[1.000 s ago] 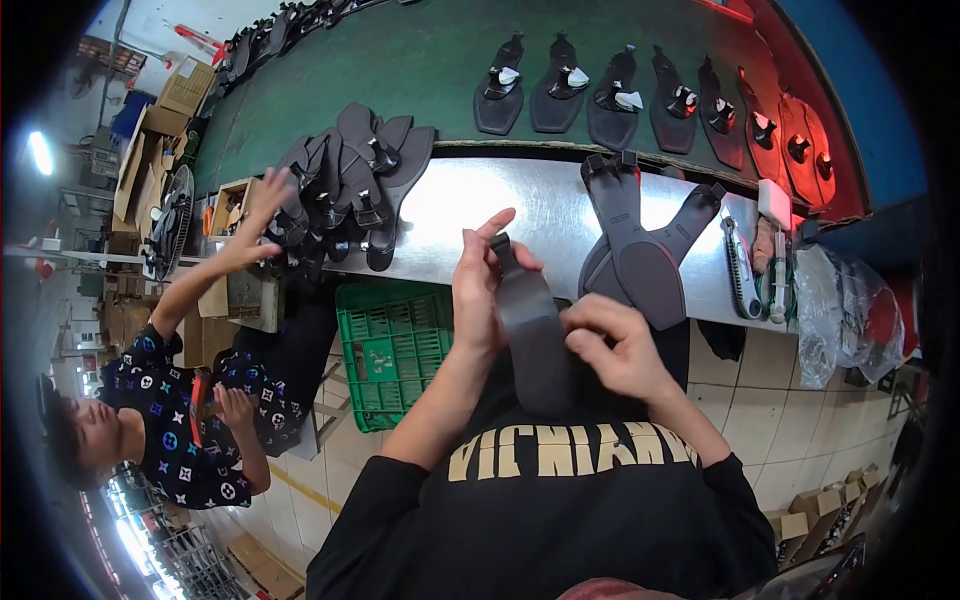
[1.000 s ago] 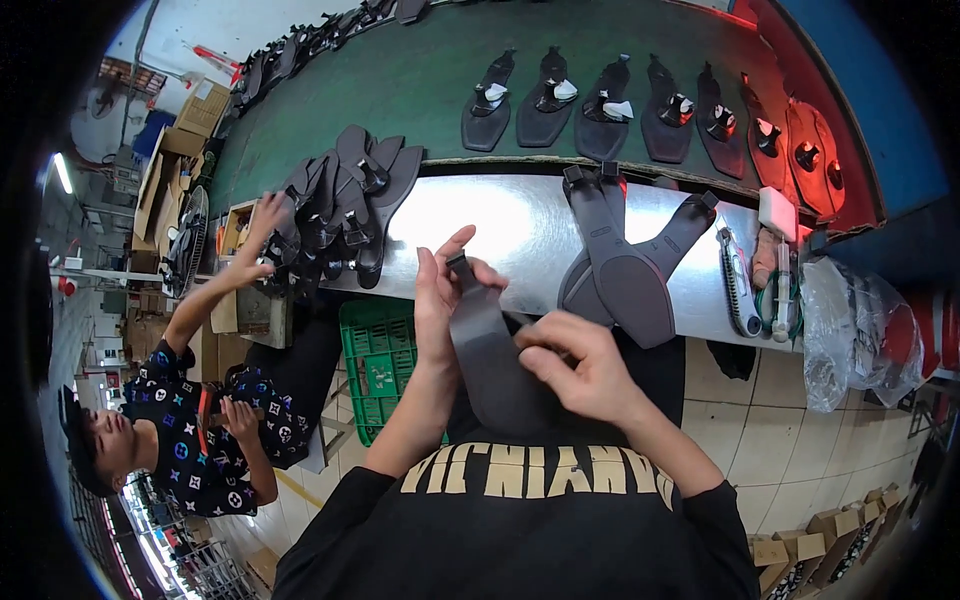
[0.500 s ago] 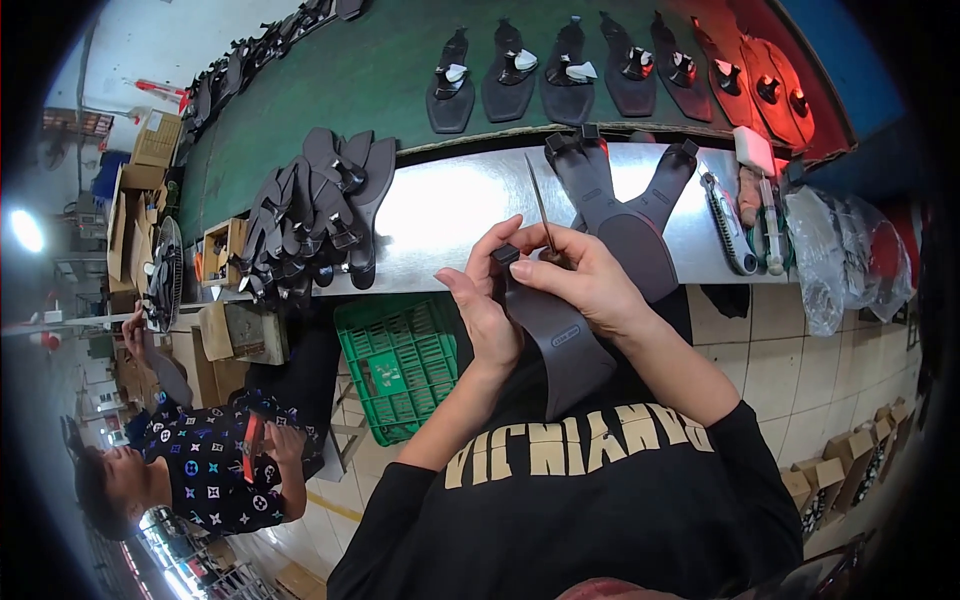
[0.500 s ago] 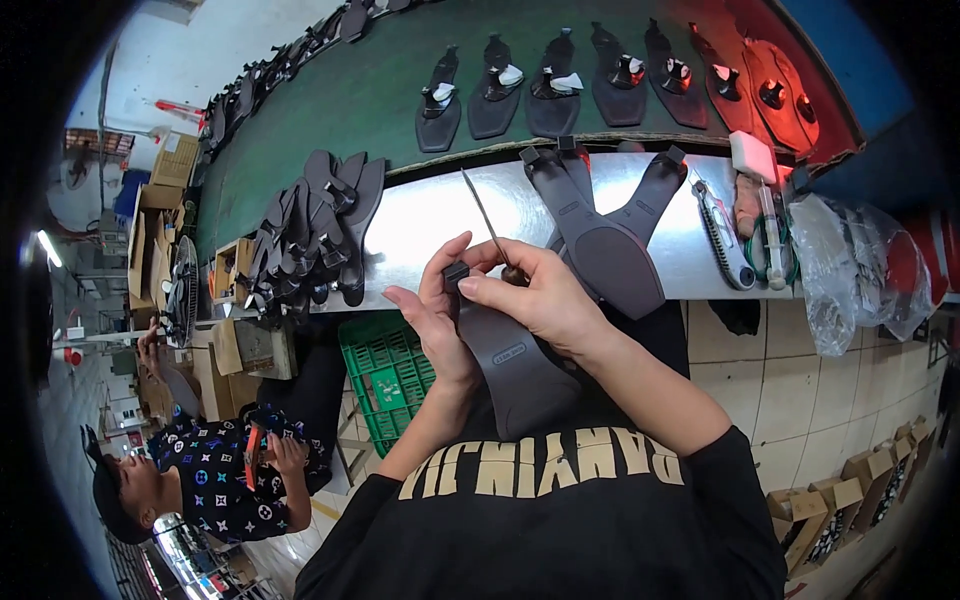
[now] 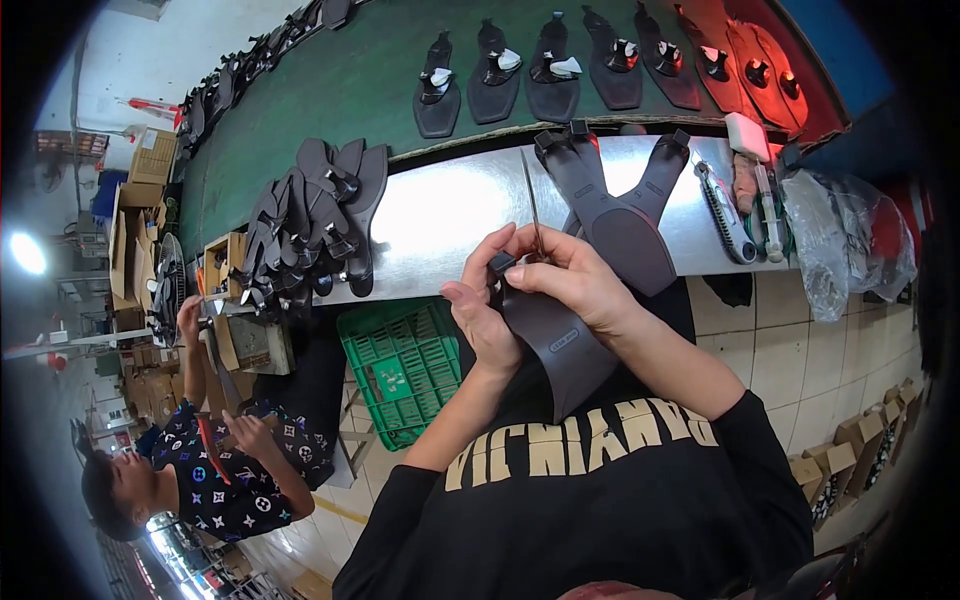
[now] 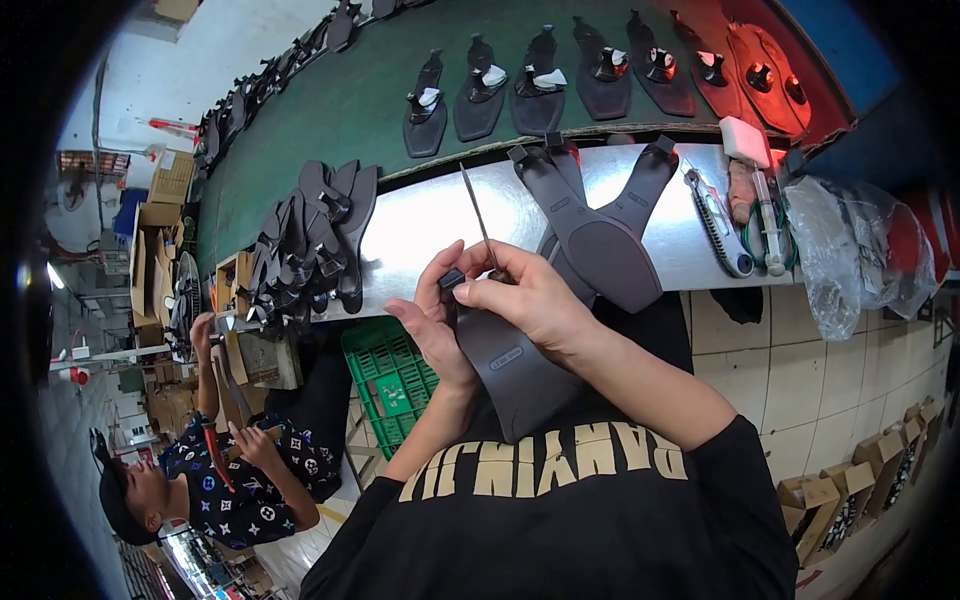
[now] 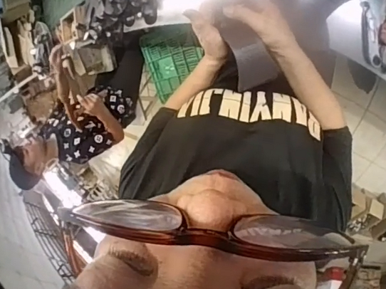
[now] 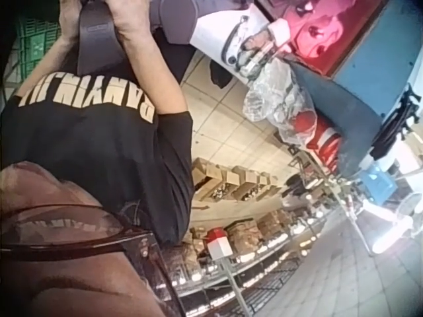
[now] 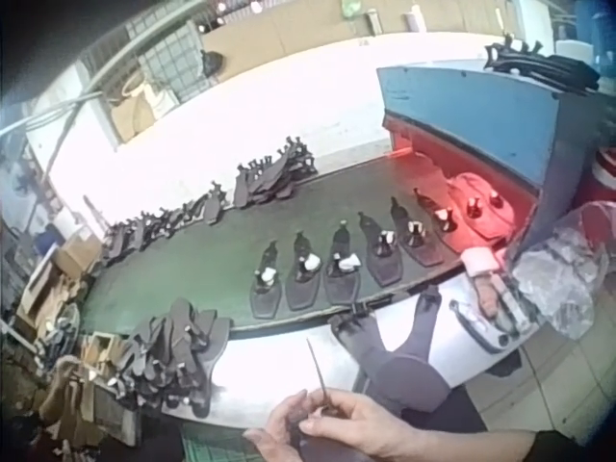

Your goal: Applying adhesive and assembling shoe components in a manufacturing setting.

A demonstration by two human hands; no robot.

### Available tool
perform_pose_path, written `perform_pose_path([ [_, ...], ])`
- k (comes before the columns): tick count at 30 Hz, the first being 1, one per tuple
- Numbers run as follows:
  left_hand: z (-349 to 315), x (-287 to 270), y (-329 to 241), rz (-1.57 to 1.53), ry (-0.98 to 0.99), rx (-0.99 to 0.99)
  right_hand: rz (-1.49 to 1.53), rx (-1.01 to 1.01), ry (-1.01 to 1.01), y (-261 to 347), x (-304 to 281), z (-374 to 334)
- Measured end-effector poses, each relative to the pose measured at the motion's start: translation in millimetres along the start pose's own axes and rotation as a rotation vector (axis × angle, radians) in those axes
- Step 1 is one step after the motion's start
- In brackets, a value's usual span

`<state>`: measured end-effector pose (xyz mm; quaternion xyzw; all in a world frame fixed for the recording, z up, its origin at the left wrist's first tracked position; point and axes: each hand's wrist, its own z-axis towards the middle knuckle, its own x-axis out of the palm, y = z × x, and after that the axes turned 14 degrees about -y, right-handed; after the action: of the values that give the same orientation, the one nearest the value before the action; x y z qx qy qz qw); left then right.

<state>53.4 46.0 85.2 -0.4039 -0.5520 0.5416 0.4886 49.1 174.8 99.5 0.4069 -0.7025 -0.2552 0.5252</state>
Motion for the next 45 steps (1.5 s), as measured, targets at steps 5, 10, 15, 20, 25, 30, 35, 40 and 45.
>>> perform_pose_path([
  [5, 0, 2, -9, -0.107, 0.013, -0.15, 0.051, 0.04, -0.005, -2, -7, 1],
  [10, 2, 5, -11, -0.244, -0.021, -0.327, 0.039, 0.025, -0.057, -1, -7, -2],
  [15, 2, 6, -9, -0.25, -0.046, -0.328, 0.038, 0.021, -0.088, -2, -5, -4],
  [20, 2, 8, -11, -0.249, -0.039, -0.326, 0.054, 0.041, -0.086, -3, -5, -3],
  [25, 1, 7, -10, -0.273, -0.037, -0.335, 0.185, 0.113, -0.065, -2, -6, -1],
  [30, 1, -1, -9, -0.14, 0.054, -0.292, 0.213, 0.184, 0.015, -4, -13, 2],
  [35, 1, 2, -4, -0.208, 0.023, -0.289, 0.181, 0.141, -0.041, -4, -9, -3],
  [40, 0, 5, -6, -0.209, 0.011, -0.305, 0.2, 0.135, -0.065, -7, -11, -2],
  [45, 0, 13, -8, -0.089, -0.029, -0.221, 0.054, 0.025, -0.091, -7, -9, -3],
])
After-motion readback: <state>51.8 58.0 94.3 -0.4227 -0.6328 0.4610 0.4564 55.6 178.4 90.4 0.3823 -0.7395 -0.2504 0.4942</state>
